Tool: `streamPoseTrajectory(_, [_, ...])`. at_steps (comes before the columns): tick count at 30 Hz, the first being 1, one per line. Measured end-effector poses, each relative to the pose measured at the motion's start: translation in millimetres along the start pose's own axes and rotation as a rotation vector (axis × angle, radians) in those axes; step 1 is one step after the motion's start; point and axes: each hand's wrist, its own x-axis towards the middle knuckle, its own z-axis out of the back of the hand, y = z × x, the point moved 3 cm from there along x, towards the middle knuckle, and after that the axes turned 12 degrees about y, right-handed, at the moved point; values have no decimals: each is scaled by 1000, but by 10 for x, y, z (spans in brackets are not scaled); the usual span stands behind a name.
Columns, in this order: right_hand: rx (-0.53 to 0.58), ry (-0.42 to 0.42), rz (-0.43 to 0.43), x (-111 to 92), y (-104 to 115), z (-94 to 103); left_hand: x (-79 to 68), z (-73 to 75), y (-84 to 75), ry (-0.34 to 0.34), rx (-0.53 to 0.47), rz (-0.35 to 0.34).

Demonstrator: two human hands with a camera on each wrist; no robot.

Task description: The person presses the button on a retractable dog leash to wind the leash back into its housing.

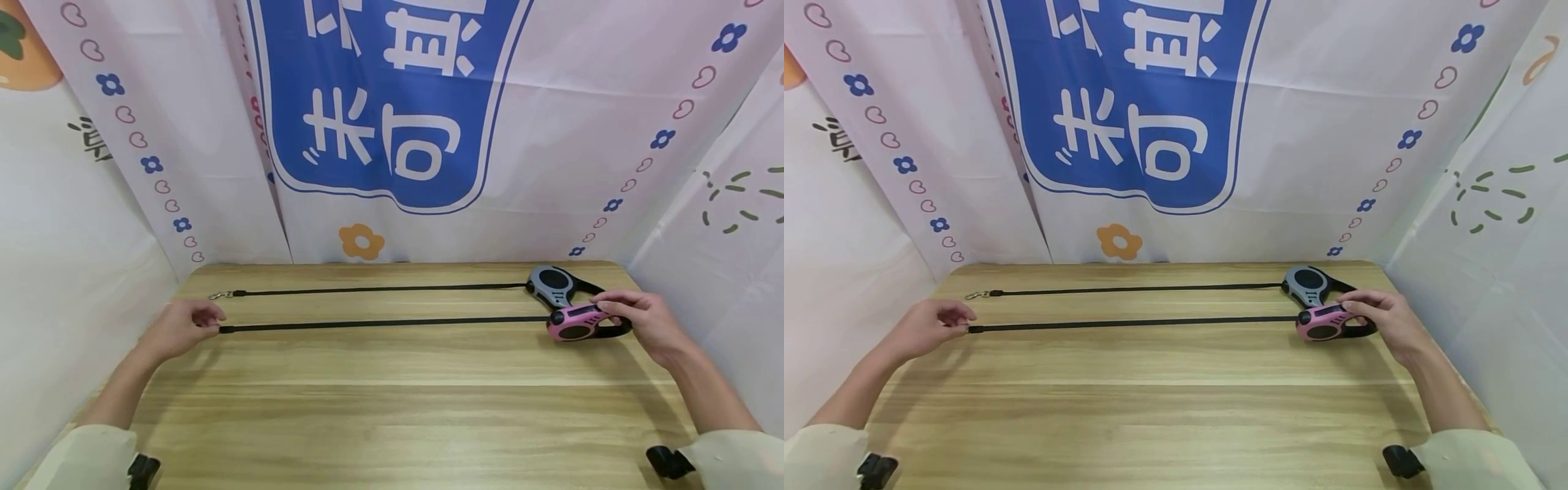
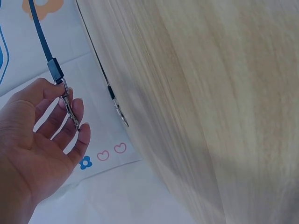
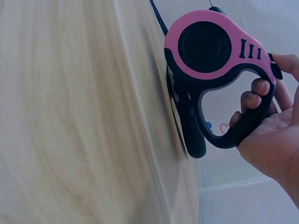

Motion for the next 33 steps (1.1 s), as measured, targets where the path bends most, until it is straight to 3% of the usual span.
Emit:
streamPoseTrajectory(16, [-40, 62, 51, 23, -10, -67, 21, -31, -35, -1, -42, -53])
streamPoseTrajectory(33, [-181, 75, 5, 55, -5, -115, 33, -17, -123, 0, -53, -81])
